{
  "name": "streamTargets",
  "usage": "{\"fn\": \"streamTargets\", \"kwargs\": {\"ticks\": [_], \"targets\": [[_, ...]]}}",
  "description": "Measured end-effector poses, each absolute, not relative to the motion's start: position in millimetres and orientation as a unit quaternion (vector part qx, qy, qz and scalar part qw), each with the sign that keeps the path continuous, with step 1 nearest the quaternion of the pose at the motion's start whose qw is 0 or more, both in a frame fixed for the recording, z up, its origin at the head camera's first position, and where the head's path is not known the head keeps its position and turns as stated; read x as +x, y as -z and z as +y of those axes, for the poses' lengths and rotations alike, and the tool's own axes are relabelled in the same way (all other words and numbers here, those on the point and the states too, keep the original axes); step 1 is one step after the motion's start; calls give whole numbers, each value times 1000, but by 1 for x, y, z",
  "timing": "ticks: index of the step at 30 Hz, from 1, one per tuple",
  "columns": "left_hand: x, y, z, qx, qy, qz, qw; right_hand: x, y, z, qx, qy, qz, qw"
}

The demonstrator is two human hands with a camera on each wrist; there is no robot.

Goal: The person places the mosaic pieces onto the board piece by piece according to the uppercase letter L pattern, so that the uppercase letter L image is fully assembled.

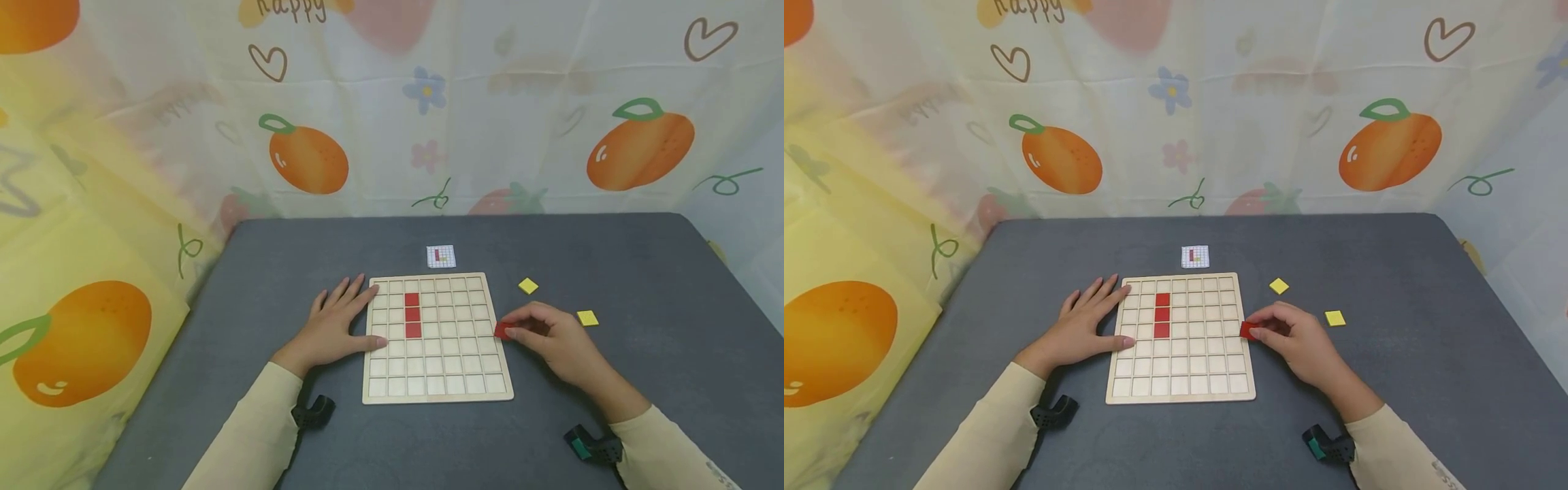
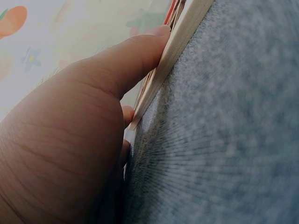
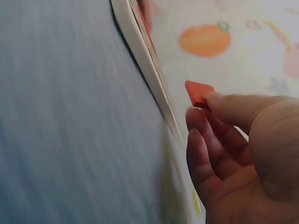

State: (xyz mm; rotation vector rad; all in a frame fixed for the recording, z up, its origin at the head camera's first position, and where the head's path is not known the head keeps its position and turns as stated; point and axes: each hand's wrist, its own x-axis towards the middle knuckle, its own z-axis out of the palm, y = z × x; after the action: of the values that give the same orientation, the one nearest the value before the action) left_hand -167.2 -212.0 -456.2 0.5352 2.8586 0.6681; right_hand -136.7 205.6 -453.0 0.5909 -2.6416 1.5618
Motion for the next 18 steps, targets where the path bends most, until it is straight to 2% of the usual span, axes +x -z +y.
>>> {"fn": "streamTargets", "kwargs": {"ticks": [18], "targets": [[-168,456,-212,178,-218,956,80,-130,460,119,270,-521,-810,-11]]}}
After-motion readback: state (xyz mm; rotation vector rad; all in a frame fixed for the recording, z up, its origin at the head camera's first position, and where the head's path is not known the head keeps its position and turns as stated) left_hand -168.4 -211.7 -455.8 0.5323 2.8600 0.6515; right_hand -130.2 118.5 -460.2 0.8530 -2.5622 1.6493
